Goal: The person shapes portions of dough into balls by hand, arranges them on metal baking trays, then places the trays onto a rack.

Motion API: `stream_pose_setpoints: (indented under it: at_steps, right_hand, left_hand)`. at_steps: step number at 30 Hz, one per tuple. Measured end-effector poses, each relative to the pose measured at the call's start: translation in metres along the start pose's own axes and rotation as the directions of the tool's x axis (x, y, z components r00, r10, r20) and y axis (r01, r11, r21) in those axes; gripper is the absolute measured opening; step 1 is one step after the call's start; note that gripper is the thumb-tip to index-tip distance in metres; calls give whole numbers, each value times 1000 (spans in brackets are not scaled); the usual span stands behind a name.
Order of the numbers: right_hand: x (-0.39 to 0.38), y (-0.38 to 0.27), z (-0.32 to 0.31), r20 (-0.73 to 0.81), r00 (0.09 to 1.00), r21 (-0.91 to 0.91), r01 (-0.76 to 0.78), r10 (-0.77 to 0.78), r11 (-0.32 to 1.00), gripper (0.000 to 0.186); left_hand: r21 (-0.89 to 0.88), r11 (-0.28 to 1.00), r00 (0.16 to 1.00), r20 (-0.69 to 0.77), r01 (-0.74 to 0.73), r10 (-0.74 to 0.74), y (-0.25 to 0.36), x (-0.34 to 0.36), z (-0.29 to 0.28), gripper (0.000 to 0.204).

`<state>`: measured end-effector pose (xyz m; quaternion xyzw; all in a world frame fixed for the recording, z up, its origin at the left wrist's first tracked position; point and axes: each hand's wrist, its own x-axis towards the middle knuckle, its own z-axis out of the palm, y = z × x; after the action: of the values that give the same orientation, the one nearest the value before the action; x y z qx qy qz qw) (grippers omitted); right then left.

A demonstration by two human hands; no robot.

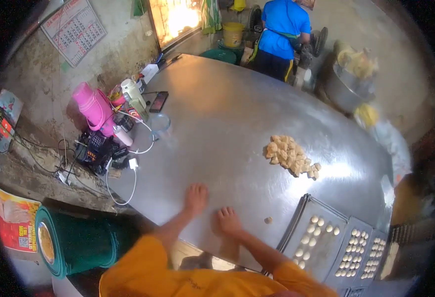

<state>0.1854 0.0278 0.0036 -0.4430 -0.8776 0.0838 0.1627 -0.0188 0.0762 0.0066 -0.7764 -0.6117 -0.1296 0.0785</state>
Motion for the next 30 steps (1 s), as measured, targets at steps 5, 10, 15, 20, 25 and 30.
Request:
stream_pose_setpoints:
  at_steps: [5, 10, 15, 20, 25, 30]
  right_hand:
    - [-16, 40, -43, 122, 976, 71, -188, 179, 980, 20]
    - [-87, -2, 0, -7, 958, -34, -288, 288, 957, 22]
    - [2, 5, -7, -54, 998, 15, -39, 40, 999, 24]
    - [-33, 28, -48, 114, 971, 43, -218, 212, 975, 25]
    - [-107, -21, -22, 197, 941, -7, -280, 276, 960, 24]
    - [-23, -33, 0, 249, 959, 81, -163, 139, 983, 39]
  left_hand:
    - [-241, 958, 983, 133, 153, -124, -56, -19, -6, 18]
    - [-613, 589, 848, 335, 527, -411, -19, -132, 9, 22]
    - [-186, 982, 999, 50, 27, -18, 11, 25, -19, 15]
    - [-121, 990, 997, 24, 72, -69, -61, -30, 6, 16]
    - [-234, 941, 919, 367, 244, -146, 37, -101, -75, 20]
    - [-246, 968, 992, 128, 40, -8, 21, 2, -8, 29]
